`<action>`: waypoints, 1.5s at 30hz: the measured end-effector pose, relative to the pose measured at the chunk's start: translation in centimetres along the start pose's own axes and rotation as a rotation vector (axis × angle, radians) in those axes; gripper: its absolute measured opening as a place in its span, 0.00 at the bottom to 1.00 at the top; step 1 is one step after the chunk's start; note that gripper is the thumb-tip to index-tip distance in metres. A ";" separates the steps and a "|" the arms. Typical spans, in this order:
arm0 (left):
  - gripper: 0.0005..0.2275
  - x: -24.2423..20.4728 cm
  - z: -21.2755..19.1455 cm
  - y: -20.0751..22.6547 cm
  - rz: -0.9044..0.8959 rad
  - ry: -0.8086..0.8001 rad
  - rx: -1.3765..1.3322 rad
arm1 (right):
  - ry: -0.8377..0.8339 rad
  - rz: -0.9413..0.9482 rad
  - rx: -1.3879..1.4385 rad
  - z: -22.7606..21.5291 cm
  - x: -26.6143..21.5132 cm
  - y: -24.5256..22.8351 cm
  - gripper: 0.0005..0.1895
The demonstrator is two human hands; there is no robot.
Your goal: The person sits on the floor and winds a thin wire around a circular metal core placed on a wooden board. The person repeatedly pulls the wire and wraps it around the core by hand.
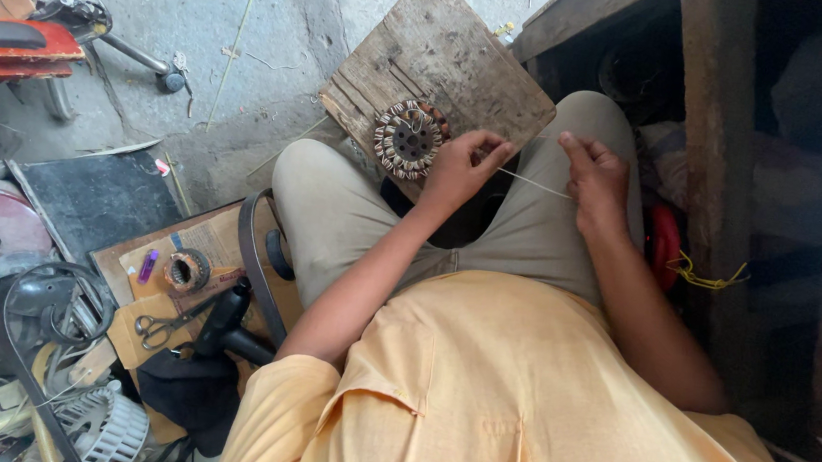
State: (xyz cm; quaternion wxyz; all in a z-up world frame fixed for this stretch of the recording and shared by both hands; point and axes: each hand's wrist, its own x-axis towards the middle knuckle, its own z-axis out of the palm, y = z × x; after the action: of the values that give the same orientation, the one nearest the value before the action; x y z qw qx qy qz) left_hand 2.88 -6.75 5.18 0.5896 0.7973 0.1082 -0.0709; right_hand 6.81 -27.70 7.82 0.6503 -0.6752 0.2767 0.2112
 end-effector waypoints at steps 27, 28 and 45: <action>0.09 0.9 -5.2 -3.7 -0.021 0.191 -0.061 | -0.286 -0.766 -0.661 10.3 -1.1 -1.0 0.12; 0.09 1.0 -5.2 -4.2 -0.037 0.179 -0.087 | -0.268 -0.717 -0.660 10.4 -1.3 -0.8 0.08; 0.05 -0.1 -5.9 -4.3 0.055 0.136 0.086 | -0.221 -0.688 -0.787 8.1 1.4 3.1 0.07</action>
State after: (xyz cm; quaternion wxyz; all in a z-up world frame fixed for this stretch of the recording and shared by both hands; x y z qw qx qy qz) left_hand 1.56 0.11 3.02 0.5477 0.8276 0.1229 -0.0048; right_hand 6.48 -19.83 4.07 0.4048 -0.8935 -0.1308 0.1436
